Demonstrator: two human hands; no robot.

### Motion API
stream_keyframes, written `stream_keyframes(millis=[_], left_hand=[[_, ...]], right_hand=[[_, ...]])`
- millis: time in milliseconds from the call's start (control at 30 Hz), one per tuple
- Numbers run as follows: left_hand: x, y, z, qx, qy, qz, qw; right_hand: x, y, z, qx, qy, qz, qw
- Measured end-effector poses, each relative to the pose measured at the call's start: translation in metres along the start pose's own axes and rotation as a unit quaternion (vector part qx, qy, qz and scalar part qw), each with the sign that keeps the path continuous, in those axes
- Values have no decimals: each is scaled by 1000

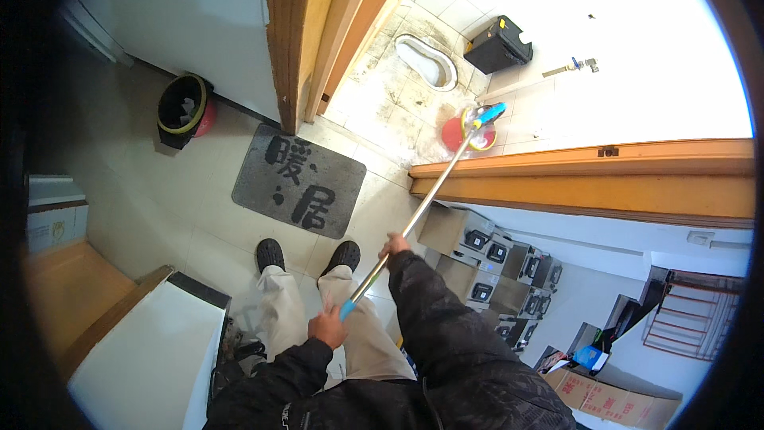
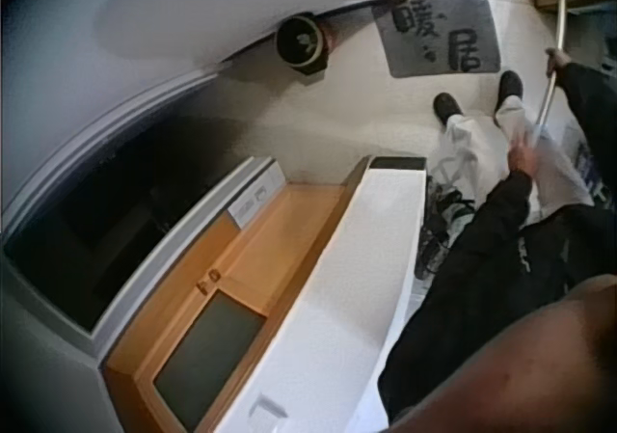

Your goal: The person mops a tiled bathroom floor using a mop and a bucket. They repeatedly dip the mop into the bucket and scrub the floor around a squat toilet. After finishing, they place the mop into a storage bin and walk out of the bathroom into a room with boxes and scooters.

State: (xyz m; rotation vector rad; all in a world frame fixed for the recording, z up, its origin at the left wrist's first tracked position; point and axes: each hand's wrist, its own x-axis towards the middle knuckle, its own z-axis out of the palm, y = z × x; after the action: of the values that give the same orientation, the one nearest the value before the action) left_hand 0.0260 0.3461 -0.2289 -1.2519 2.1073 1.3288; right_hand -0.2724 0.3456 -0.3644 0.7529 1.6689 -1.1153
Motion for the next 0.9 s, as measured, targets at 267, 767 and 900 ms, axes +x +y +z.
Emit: stream_keyframes(millis=[267,767,900], left_hand=[[-15,-56,57,-37,22,39,998],[-12,-65,68,-71,64,116,989],[-15,-65,66,-85,88,122,985]], right_hand=[[-78,10,4,63,17,-9,998],[-188,-1,16,83,-20,-112,990],[-198,1,24,76,-26,-119,990]])
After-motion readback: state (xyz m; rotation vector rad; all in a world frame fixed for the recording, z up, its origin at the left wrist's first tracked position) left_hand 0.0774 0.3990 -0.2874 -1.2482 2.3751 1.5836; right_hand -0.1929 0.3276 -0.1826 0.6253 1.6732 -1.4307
